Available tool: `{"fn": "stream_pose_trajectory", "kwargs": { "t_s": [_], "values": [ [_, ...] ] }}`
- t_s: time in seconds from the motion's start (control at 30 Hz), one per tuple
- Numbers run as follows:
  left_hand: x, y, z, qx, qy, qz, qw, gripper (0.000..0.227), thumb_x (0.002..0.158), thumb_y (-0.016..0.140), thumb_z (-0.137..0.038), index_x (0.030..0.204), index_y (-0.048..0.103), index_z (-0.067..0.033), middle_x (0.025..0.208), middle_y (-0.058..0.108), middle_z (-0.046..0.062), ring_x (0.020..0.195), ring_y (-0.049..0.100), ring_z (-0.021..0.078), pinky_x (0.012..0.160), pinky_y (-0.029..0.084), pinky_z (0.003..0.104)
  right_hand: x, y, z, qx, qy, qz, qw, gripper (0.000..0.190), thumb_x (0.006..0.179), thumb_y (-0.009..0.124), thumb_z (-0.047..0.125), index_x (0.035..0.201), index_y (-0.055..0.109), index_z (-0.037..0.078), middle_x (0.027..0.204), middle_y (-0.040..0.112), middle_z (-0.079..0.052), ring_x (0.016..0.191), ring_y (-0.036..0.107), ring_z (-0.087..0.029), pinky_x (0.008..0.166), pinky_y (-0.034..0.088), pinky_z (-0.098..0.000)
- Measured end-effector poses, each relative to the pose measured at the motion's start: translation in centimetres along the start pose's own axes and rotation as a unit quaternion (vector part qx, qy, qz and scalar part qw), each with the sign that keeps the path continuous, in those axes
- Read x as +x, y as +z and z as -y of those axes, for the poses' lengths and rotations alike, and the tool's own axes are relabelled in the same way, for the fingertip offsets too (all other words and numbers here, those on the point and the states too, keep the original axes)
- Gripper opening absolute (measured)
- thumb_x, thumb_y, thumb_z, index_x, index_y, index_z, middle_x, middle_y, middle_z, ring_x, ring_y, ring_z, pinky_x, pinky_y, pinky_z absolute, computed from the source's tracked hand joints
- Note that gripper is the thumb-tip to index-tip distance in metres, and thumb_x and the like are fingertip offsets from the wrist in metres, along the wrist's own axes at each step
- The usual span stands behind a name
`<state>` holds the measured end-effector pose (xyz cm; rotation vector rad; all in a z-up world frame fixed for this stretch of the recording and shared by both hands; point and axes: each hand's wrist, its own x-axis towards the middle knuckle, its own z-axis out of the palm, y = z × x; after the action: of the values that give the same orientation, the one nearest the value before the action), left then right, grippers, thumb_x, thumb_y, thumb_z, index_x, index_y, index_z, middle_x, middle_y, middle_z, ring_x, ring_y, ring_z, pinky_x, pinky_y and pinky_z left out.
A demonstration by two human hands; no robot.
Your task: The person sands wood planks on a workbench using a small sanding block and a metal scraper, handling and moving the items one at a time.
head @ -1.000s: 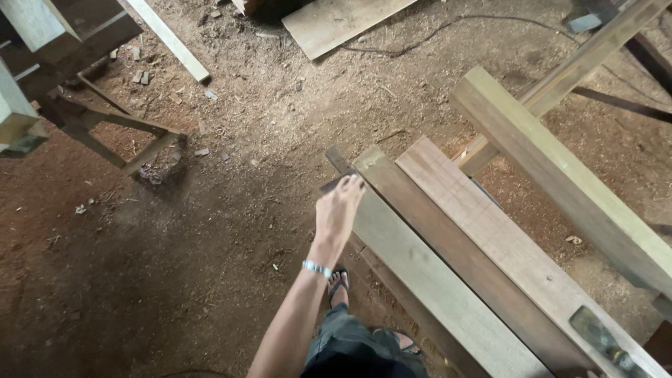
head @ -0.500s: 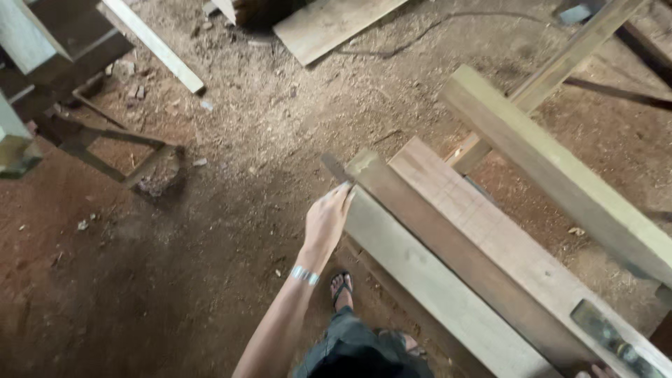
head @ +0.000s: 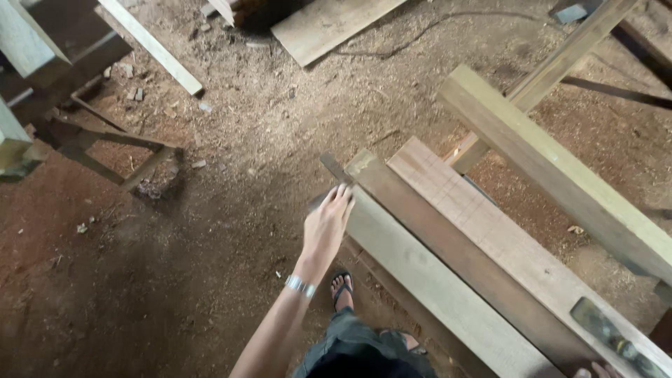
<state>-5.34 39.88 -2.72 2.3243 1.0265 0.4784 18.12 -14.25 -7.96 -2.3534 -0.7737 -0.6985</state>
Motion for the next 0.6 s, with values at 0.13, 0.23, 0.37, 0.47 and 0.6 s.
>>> {"fn": "stream_pose_trajectory", "kwargs": {
  "t_s": [0.13, 0.23, 0.37, 0.47, 0.6],
  "values": [
    [0.8, 0.7, -0.2, -0.034, -0.059, 0.057, 0.996, 0.029, 0.107, 0.057, -0.028, 0.127, 0.068, -0.0105, 0.133, 0.070, 0.006, 0.108, 0.071, 0.0223, 0.089, 0.061, 0.035, -0.4, -0.5, -0.9, 0.002, -0.007, 0.007, 1.000, 0.032, 0.111, 0.058, 0.032, 0.117, 0.063, 0.001, 0.127, 0.059, -0.021, 0.125, 0.057, -0.035, 0.116, 0.045, -0.0466],
    [-1.1, -0.2, 1.2, -0.035, 0.054, -0.044, 0.997, 0.033, 0.102, 0.057, -0.023, 0.131, 0.068, -0.0118, 0.137, 0.068, 0.007, 0.115, 0.069, 0.0195, 0.087, 0.061, 0.033, 0.3, 0.7, -1.2, 0.012, -0.013, -0.002, 1.000, 0.032, 0.111, 0.058, 0.031, 0.117, 0.063, 0.001, 0.127, 0.059, -0.021, 0.124, 0.057, -0.035, 0.116, 0.045, -0.0464],
    [-4.6, -0.9, 2.5, 0.017, 0.067, -0.056, 0.996, 0.032, 0.102, 0.059, -0.024, 0.129, 0.069, -0.0106, 0.137, 0.067, 0.006, 0.127, 0.064, 0.0200, 0.093, 0.061, 0.034, -0.5, 0.9, -1.1, 0.010, -0.004, -0.010, 1.000, 0.032, 0.112, 0.057, 0.031, 0.116, 0.062, 0.000, 0.126, 0.059, -0.021, 0.124, 0.057, -0.035, 0.116, 0.045, -0.0462],
    [-2.9, -0.1, 1.5, 0.021, 0.037, -0.017, 0.999, 0.032, 0.103, 0.058, -0.024, 0.129, 0.068, -0.0096, 0.139, 0.065, 0.006, 0.128, 0.062, 0.0193, 0.091, 0.060, 0.033, -0.6, 0.6, -0.9, 0.010, -0.001, -0.019, 1.000, 0.032, 0.113, 0.057, 0.031, 0.116, 0.062, 0.000, 0.126, 0.058, -0.021, 0.124, 0.057, -0.035, 0.117, 0.045, -0.0460],
    [1.4, 2.0, -1.0, 0.009, 0.038, -0.009, 0.999, 0.031, 0.105, 0.056, -0.023, 0.127, 0.068, -0.0062, 0.138, 0.064, 0.010, 0.126, 0.062, 0.0219, 0.091, 0.059, 0.034, -1.1, -0.2, -0.5, 0.008, -0.001, -0.017, 1.000, 0.032, 0.114, 0.057, 0.031, 0.116, 0.062, 0.000, 0.125, 0.058, -0.021, 0.124, 0.057, -0.035, 0.117, 0.045, -0.0458]
  ]
}}
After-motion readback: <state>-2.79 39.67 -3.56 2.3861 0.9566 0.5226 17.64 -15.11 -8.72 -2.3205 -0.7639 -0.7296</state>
